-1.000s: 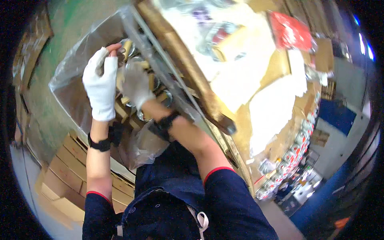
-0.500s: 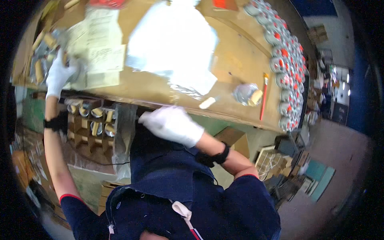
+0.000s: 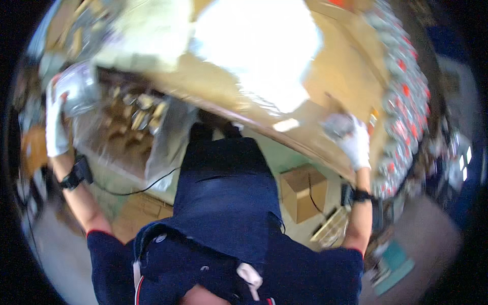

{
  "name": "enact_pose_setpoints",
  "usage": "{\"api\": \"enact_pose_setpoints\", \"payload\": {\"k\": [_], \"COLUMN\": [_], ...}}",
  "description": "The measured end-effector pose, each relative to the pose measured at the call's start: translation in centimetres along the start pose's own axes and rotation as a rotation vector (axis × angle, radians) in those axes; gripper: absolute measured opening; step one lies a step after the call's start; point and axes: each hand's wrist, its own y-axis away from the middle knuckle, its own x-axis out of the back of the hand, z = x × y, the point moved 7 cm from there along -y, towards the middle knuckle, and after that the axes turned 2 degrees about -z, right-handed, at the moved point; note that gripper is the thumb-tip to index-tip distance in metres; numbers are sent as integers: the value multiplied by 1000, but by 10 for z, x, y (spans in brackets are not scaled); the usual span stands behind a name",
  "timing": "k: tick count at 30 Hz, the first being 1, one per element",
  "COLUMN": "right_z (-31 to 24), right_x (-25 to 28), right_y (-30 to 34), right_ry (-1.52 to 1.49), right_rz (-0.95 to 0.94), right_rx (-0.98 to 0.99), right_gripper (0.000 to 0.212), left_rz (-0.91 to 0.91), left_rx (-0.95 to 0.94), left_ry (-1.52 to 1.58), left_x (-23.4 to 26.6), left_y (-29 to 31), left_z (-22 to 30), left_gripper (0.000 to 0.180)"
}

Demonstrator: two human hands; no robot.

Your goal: Packaging metal cylinders into a cardboard box using a plastic liner and a grid divider, then sealing the box with tape.

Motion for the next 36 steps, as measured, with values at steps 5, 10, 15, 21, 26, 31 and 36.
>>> {"api": "enact_pose_setpoints", "payload": {"k": [5, 10, 15, 21, 26, 31, 36], "right_z": [74, 42, -121, -423, -579, -747, -827], "right_x": [-30, -60, -67, -89, -180, -265, -371], "right_y": [15, 16, 32, -19, -65, -98, -194], "right_ry": [-201, -955, -2017, -1447, -1320, -1588, -1453], "right_rz": [-62, -122, -477, -990, -974, -1214, -521], "right_rx": [-213, -321, -305, 54, 197, 126, 541], "right_gripper": [74, 71, 68, 86, 80, 74, 74], "left_rz": [-69, 60, 318, 599, 223, 298, 301], "left_rx": [387, 754, 818, 668, 563, 328, 537], "left_ry": [198, 445, 467, 277, -866, -867, -839], "left_x": [5, -27, -13, 3, -38, -35, -14], "left_y": [68, 126, 138, 91, 42, 71, 35], "left_z": [-107, -278, -423, -451, -433, -492, -473], "left_gripper": [47, 49, 71, 63, 50, 45, 32]}}
